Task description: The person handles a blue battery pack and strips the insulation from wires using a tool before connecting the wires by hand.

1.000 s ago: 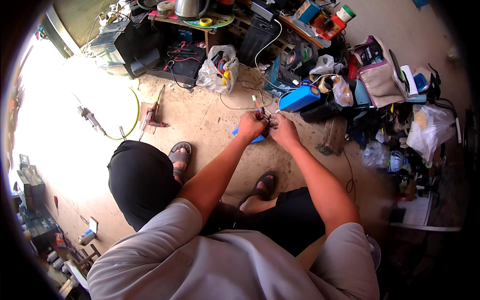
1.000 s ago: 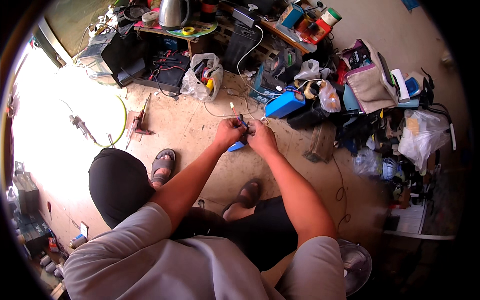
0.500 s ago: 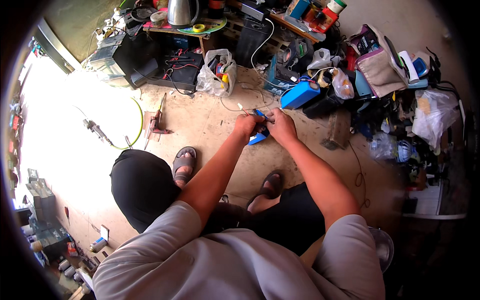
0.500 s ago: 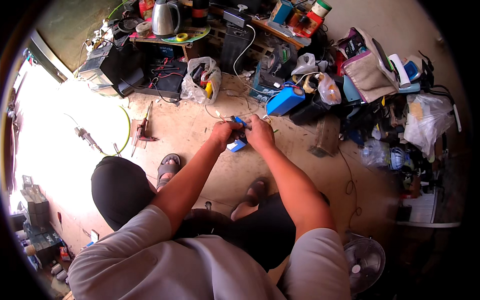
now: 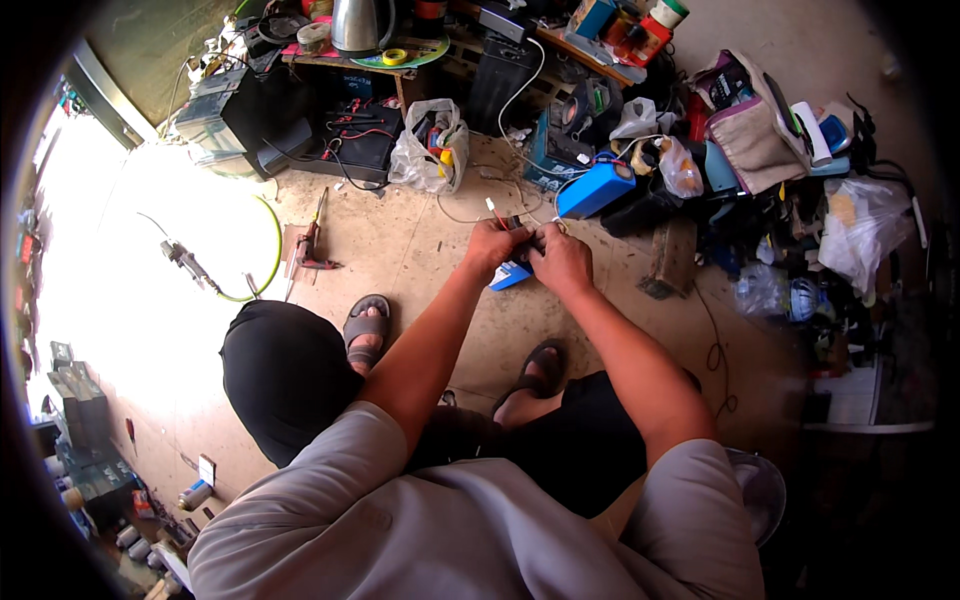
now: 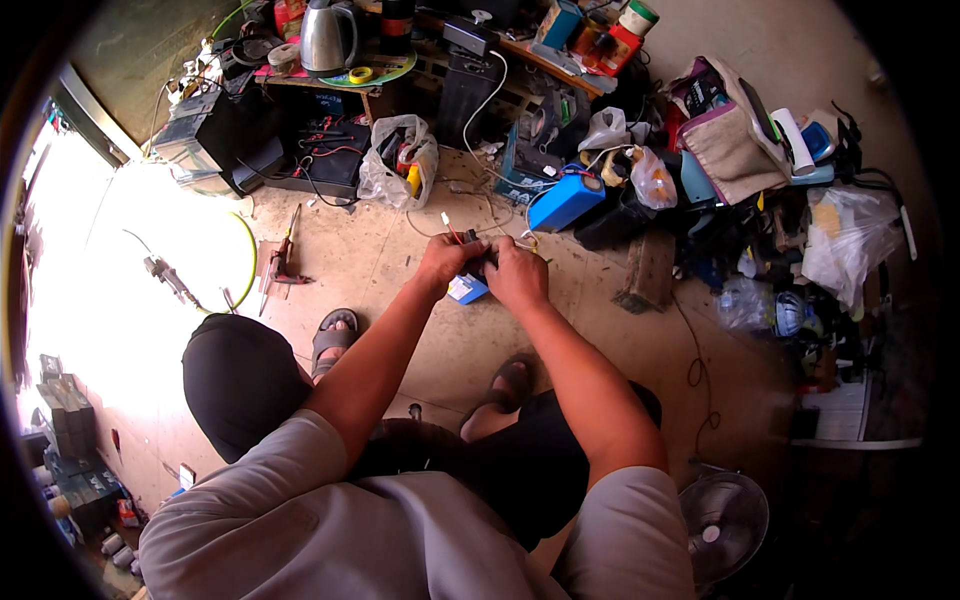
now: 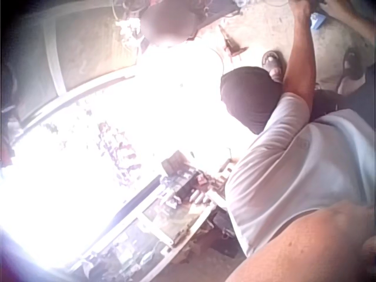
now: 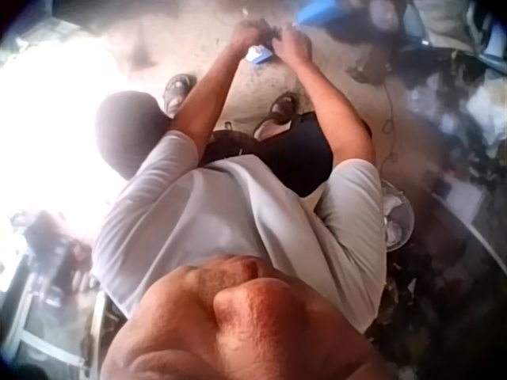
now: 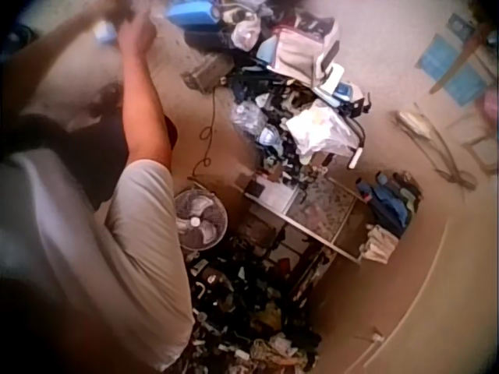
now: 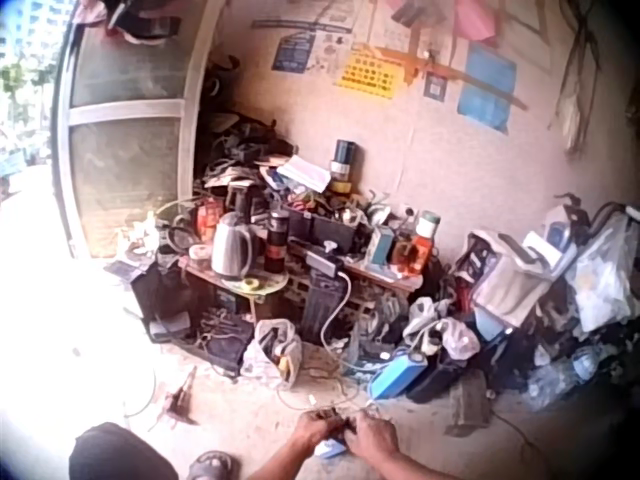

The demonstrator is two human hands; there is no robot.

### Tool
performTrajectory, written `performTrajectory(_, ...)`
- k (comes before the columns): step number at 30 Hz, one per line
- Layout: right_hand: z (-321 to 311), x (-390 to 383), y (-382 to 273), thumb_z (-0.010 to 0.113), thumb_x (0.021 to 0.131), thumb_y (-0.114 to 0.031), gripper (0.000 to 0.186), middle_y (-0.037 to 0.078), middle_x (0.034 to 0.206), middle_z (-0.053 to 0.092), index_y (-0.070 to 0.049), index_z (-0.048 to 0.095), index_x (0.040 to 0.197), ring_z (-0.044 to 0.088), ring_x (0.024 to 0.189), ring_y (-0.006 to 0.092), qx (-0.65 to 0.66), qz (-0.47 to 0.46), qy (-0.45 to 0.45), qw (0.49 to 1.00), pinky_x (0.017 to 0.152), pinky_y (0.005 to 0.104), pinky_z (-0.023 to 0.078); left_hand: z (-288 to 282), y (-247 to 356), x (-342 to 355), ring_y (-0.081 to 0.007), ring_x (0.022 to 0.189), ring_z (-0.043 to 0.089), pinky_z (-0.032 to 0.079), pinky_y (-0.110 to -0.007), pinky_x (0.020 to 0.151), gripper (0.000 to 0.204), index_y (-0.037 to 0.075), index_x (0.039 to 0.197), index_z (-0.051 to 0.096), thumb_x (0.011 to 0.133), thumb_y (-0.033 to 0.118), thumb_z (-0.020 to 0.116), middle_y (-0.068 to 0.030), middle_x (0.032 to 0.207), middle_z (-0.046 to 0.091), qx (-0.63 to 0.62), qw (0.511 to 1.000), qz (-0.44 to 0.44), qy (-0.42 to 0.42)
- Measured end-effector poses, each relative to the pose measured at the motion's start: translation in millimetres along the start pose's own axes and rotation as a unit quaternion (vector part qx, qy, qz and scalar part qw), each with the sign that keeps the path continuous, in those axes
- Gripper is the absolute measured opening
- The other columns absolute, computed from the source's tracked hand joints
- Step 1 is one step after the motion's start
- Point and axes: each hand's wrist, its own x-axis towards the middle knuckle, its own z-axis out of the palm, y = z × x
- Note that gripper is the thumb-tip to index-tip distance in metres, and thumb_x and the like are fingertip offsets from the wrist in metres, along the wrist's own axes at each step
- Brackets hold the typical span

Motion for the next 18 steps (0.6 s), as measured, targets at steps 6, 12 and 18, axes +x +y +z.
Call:
performTrajectory(6, -5, -3, -19, 0.071, 0.088, -0.025, 0.017, 0.015, 0.082, 0.074, -0.011, 0.068, 0.097, 0.072, 0.077, 0.037, -0.09, -0.007, 0.017, 0.996, 0.072, 0.0496, 0.055, 6, -4, 2, -0.0165, 0.064, 0.068, 0.055, -0.029, 0.06, 0.016, 0.001, 0.087, 0.073, 0.09, 0.016, 0.079, -0.0073, 0.08, 0.073, 0.047, 0.996, 0.016, 0.072)
performTrajectory(12, -10, -4, -21, 0.07, 0.09, -0.023, 0.013, 0.017, 0.08, 0.072, -0.01, 0.07, 0.092, 0.07, 0.077, 0.0396, -0.056, 0.0, 0.041, 0.998, 0.072, 0.0504, 0.054, 10, -4, -4, -0.0122, 0.061, 0.063, 0.051, -0.029, 0.057, 0.019, 0.001, 0.089, 0.073, 0.092, 0.019, 0.078, -0.005, 0.076, 0.071, 0.098, 0.99, 0.068, 0.081)
performTrajectory(18, -18, -12, -12, 0.071, 0.089, -0.02, 0.017, 0.015, 0.083, 0.074, -0.008, 0.073, 0.1, 0.071, 0.078, 0.0325, 0.06, 0.045, 0.047, 0.996, 0.072, 0.0424, 0.055, 11, -5, -6, -0.01, 0.06, 0.061, 0.049, -0.028, 0.056, 0.017, 0.001, 0.09, 0.072, 0.096, 0.016, 0.074, -0.0041, 0.078, 0.071, 0.074, 0.993, 0.072, 0.053)
